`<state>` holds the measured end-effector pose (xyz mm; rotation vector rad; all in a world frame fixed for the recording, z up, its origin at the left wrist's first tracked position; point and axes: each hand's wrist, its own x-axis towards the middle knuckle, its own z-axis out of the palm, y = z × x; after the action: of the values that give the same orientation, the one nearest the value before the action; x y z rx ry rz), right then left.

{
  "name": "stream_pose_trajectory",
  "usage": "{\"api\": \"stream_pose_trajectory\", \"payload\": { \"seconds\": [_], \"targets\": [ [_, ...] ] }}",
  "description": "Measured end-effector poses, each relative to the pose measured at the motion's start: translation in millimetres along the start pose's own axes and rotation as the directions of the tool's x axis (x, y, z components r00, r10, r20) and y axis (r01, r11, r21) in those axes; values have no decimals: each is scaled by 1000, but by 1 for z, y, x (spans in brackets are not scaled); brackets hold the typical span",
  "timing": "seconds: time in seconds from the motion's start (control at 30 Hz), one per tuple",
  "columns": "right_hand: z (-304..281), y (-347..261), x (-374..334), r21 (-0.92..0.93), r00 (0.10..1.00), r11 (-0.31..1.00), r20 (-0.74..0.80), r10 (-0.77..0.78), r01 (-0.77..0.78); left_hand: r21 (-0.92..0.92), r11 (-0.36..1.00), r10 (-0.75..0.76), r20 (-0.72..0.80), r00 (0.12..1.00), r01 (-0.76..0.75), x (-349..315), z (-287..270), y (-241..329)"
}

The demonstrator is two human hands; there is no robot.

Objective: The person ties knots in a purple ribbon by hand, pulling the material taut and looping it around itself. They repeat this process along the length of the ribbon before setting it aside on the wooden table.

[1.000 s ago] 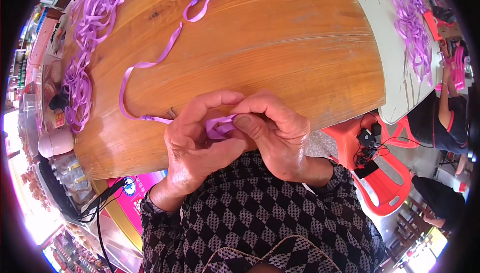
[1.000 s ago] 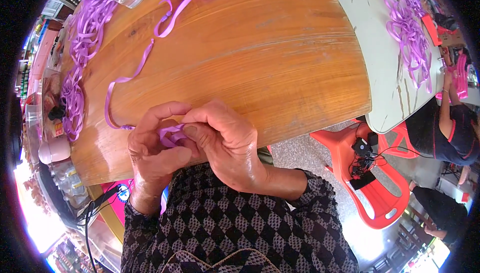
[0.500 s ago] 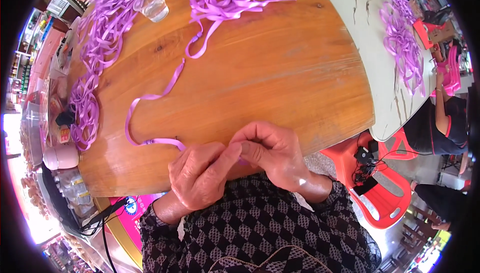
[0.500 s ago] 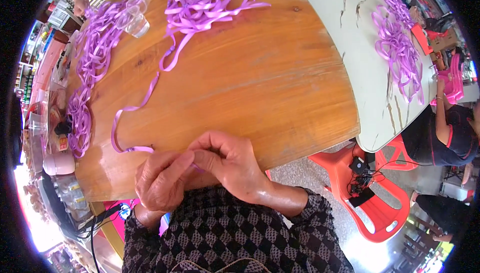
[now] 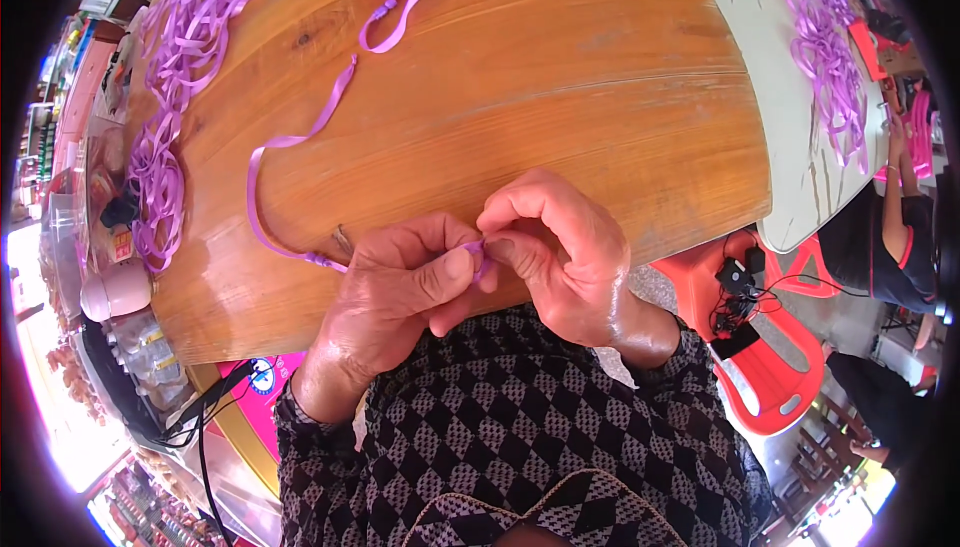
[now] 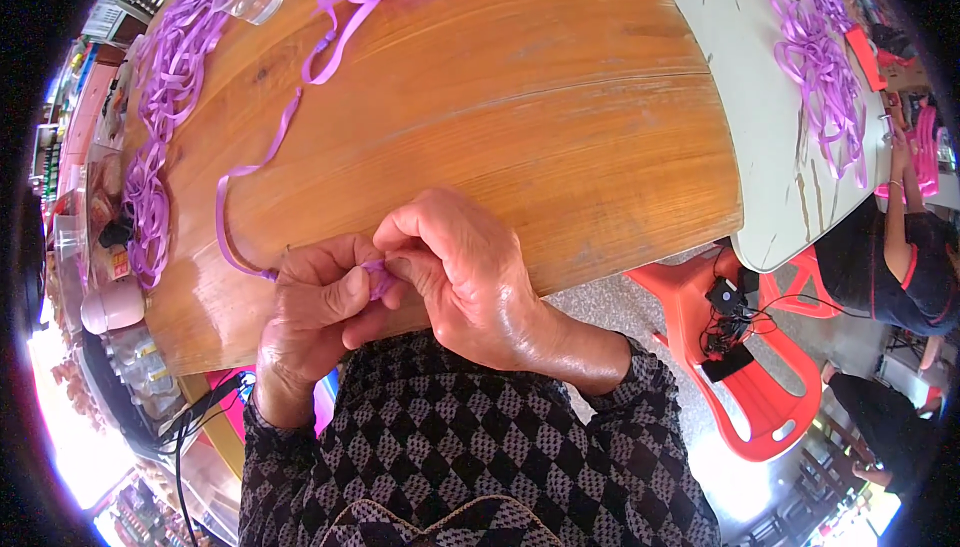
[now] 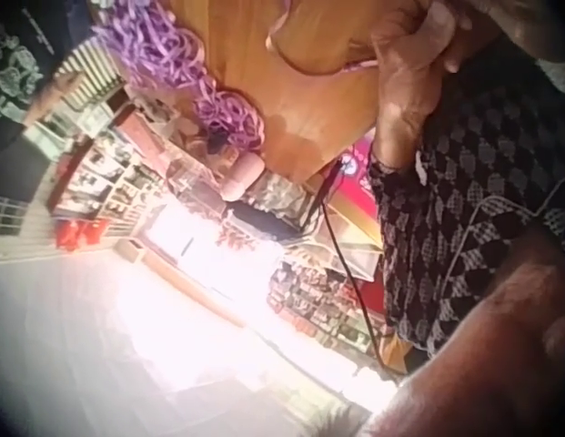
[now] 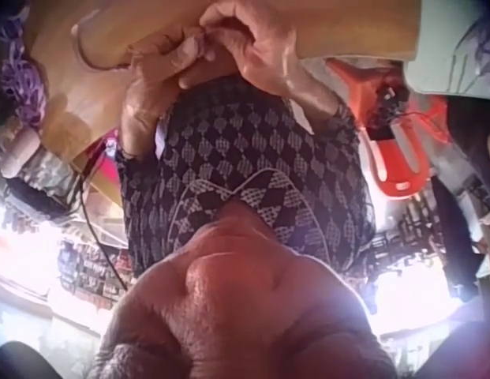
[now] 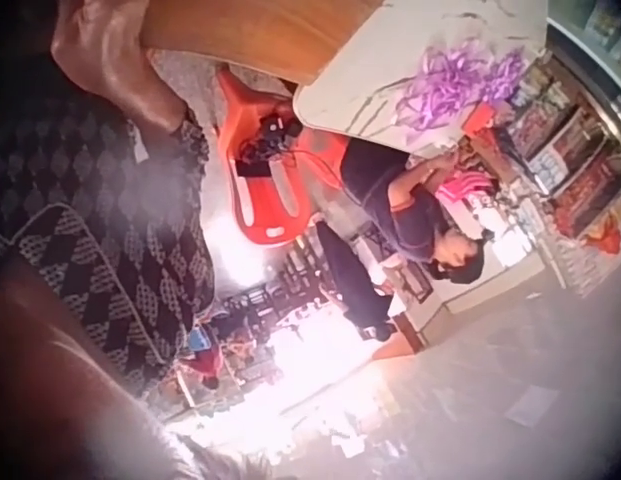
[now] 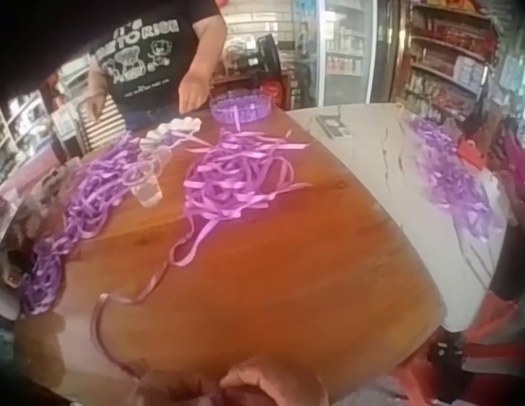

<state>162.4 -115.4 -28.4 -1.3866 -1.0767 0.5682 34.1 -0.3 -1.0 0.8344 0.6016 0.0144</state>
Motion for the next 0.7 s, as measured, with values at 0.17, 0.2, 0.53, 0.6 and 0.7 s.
{"api": "stream_pose_trajectory", "payload": {
  "seconds": [0.17, 0.2, 0.53, 0.6, 0.7],
  "targets": [
    [3, 0, 3, -179, 975, 965, -77, -206, 190, -67, 996, 65, 19, 998, -63, 4, -8, -1],
    [2, 0, 3, -177, 976, 965, -74, -207, 191, -87, 994, 72, 1, 997, -71, 5, -10, -4],
    [0, 8, 3, -251, 967, 941, -57, -250, 229, -121, 992, 27, -47, 999, -32, 5, -6, -2],
    [-2, 9, 2, -203, 982, 963, -41, -187, 175, -210, 977, -48, -16, 999, 44, 5, -8, -3],
    [-1, 4, 0, -84, 987, 986, -55, -149, 145, -235, 971, -48, -72, 996, 30, 5, -4, -4]
  ]
}}
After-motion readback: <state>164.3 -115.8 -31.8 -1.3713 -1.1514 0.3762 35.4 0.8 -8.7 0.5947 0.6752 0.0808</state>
